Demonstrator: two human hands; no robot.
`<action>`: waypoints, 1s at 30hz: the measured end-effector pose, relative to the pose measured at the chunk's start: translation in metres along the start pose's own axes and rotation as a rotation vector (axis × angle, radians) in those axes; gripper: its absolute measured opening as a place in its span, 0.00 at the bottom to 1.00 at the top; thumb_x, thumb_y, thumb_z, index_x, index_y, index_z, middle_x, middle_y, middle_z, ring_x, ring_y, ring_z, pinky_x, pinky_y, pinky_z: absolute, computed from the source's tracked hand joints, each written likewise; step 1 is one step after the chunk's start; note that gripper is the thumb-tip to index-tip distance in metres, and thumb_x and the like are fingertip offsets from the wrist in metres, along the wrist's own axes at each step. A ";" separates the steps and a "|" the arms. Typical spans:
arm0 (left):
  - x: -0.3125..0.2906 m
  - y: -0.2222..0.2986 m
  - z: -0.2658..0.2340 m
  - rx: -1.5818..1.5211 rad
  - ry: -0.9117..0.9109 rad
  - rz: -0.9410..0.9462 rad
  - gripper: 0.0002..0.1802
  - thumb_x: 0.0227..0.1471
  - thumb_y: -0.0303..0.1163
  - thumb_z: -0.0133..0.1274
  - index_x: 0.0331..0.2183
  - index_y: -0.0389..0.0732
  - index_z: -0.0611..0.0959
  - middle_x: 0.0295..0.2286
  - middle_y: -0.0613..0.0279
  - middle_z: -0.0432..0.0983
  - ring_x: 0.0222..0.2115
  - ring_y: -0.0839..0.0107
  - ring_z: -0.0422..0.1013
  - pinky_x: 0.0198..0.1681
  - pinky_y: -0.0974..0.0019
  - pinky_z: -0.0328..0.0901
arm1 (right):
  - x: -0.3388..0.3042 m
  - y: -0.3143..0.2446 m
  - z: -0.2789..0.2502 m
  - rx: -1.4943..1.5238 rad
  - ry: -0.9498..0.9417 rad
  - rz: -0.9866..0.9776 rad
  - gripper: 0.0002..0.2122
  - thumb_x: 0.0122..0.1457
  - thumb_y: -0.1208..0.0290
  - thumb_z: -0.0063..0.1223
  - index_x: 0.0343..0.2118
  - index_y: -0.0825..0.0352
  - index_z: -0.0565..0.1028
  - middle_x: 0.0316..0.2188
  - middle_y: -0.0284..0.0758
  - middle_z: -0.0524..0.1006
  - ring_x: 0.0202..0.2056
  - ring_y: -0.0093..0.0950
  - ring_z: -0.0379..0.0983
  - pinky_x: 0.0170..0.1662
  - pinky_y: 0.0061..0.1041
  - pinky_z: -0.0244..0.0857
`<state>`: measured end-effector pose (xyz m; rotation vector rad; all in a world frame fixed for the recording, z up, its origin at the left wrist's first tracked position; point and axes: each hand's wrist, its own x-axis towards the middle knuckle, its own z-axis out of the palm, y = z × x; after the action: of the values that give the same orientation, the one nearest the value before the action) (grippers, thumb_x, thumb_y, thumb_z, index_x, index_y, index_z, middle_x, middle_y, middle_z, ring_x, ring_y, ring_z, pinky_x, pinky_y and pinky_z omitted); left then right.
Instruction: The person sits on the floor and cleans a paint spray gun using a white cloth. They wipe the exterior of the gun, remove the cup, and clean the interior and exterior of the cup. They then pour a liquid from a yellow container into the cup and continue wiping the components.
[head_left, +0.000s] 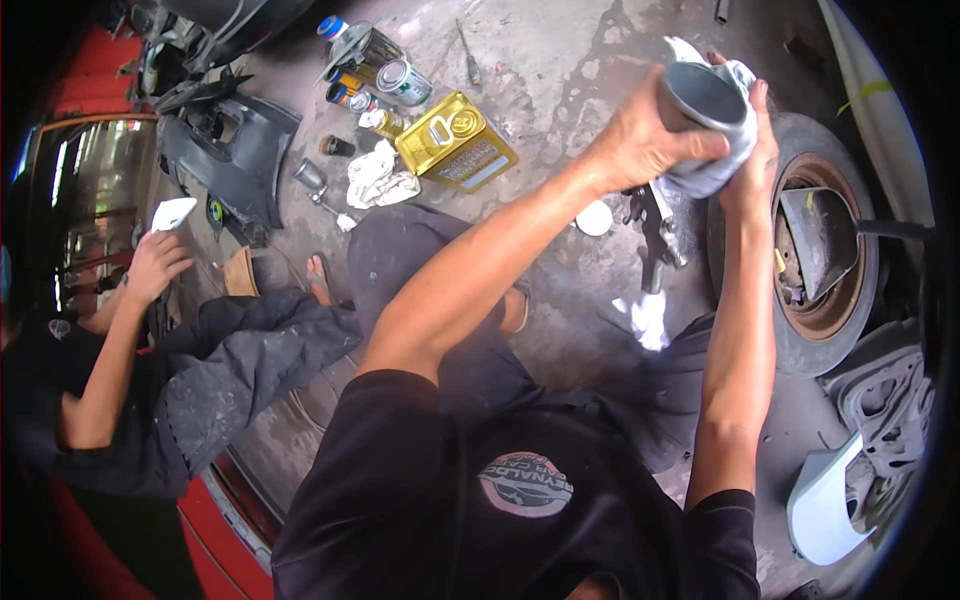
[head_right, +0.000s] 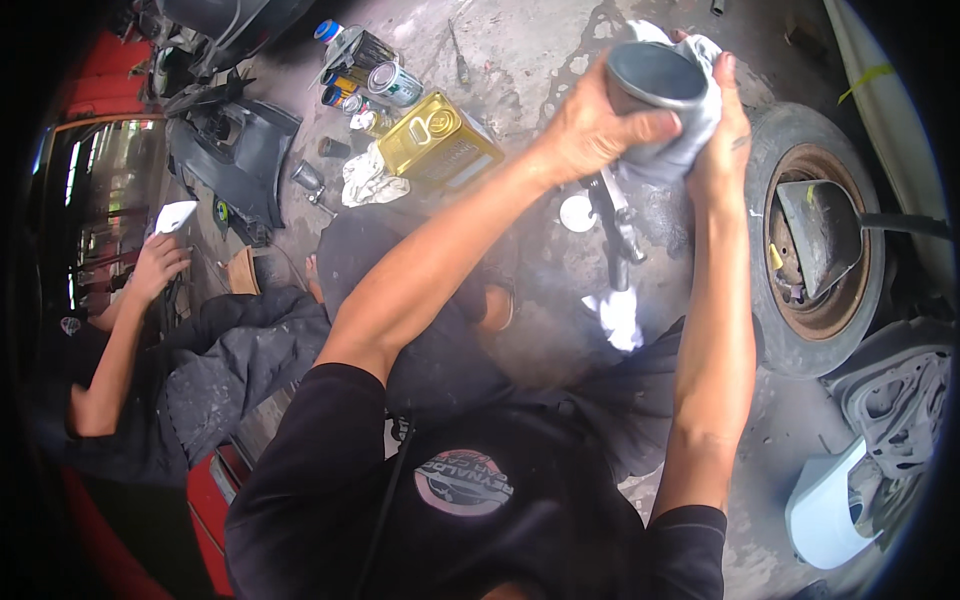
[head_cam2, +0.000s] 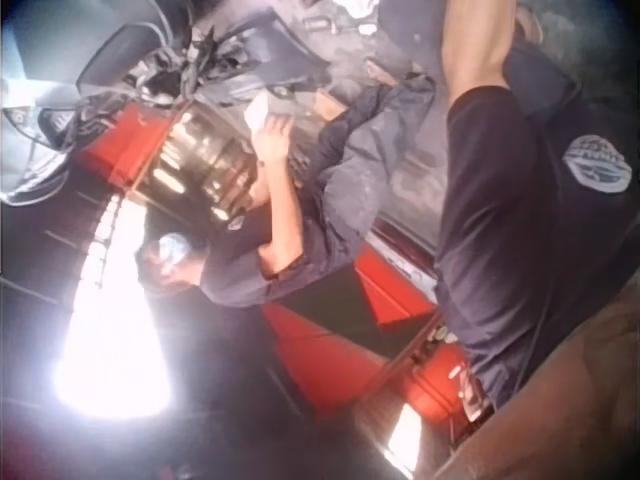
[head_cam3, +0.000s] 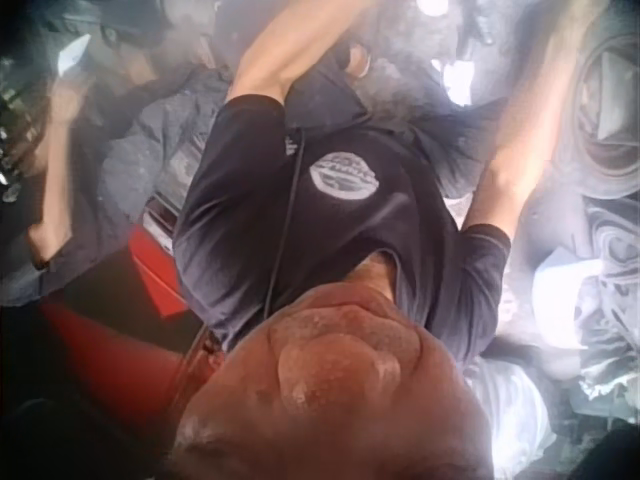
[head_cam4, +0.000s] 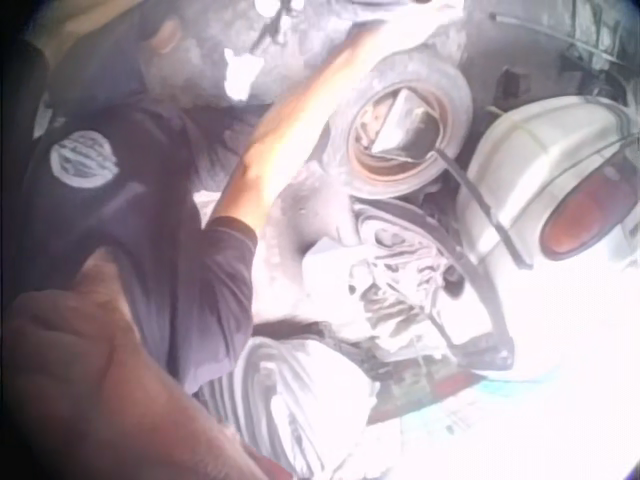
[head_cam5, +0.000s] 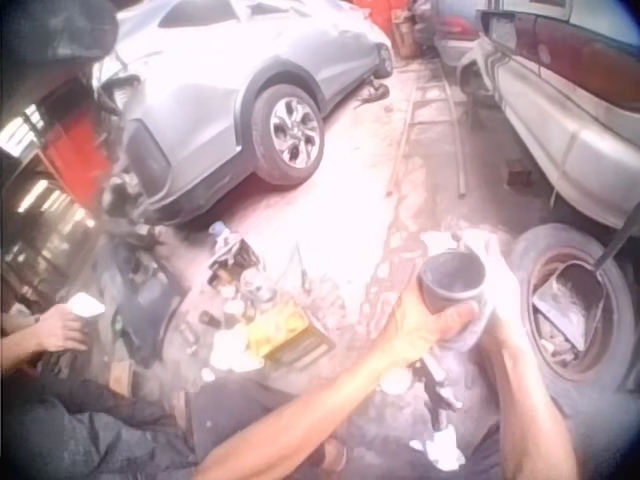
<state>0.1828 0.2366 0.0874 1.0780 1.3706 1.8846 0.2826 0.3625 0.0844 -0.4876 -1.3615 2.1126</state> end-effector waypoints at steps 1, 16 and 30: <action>-0.001 -0.005 0.008 0.074 -0.003 0.036 0.56 0.41 0.57 0.76 0.59 0.32 0.68 0.51 0.50 0.76 0.54 0.61 0.73 0.59 0.61 0.67 | 0.009 -0.008 -0.006 0.119 -0.018 0.080 0.33 0.74 0.43 0.34 0.65 0.71 0.68 0.54 0.41 0.79 0.55 0.31 0.75 0.62 0.27 0.63; 0.001 0.009 -0.001 0.181 -0.047 -0.126 0.56 0.50 0.68 0.63 0.61 0.30 0.67 0.54 0.45 0.73 0.58 0.60 0.69 0.61 0.59 0.64 | 0.013 0.026 -0.041 -0.040 0.067 0.020 0.24 0.72 0.51 0.47 0.58 0.68 0.75 0.51 0.37 0.79 0.50 0.28 0.77 0.53 0.29 0.73; 0.002 -0.014 -0.005 0.263 0.259 -0.043 0.50 0.52 0.61 0.65 0.59 0.30 0.68 0.51 0.44 0.76 0.52 0.59 0.74 0.58 0.59 0.67 | 0.015 0.009 -0.028 -0.458 0.144 0.085 0.24 0.73 0.52 0.45 0.57 0.70 0.76 0.45 0.39 0.82 0.47 0.30 0.77 0.55 0.29 0.67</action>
<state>0.1776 0.2402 0.0736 0.9381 1.8148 1.9010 0.2847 0.3890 0.0643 -0.8757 -1.7672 1.7810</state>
